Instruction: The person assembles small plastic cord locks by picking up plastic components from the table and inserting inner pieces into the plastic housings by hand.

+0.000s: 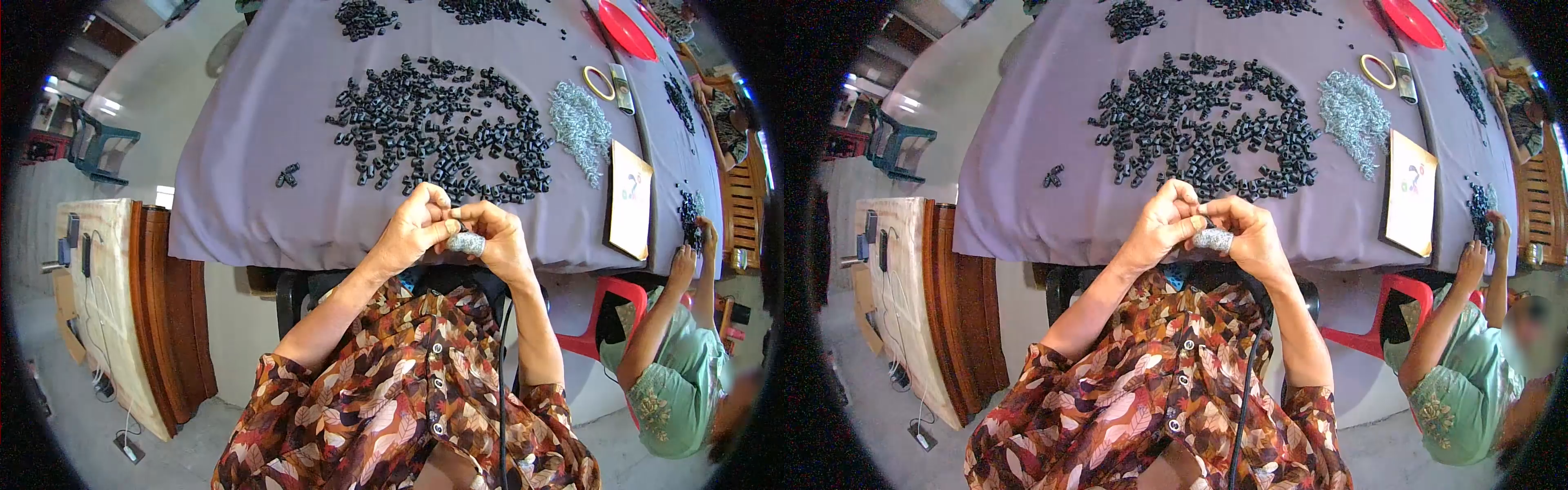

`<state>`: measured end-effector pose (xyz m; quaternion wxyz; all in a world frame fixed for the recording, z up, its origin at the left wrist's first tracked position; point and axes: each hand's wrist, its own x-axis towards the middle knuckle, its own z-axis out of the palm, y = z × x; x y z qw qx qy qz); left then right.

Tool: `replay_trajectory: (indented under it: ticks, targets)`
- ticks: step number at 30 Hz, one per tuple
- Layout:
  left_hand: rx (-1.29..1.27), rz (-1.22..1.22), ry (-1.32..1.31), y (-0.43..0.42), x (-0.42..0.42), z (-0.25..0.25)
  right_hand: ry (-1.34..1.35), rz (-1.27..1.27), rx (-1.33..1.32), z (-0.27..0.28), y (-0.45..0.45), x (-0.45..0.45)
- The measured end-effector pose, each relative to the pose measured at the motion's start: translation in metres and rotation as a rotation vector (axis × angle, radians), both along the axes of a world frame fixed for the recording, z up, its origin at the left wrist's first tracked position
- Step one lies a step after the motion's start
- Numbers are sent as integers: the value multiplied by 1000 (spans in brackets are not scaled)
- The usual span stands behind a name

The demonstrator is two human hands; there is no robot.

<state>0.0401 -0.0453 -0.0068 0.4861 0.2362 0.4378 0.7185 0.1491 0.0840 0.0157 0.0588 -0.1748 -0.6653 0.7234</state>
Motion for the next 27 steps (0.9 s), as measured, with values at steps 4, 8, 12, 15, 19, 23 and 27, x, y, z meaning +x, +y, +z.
replay_trajectory:
  ticks: [4,8,12,15,19,23,27]
  targets:
    - [1,6,-15,2,1,-1,77,0,53,-15,3,2]
    - [-14,-43,-81,1,-2,5,63,26,300,-5,4,-1]
    - [-8,-65,-63,3,-3,3,47,16,359,-5,4,0]
    - [-12,-72,-68,2,-3,7,40,7,426,1,1,-2]
    - [-55,-93,-11,1,-4,4,39,3,485,-2,0,-1]
    - [-61,-98,-45,2,-5,5,15,3,474,3,-2,-3]
    - [-24,29,-40,1,1,5,121,-15,322,-14,-5,-3]
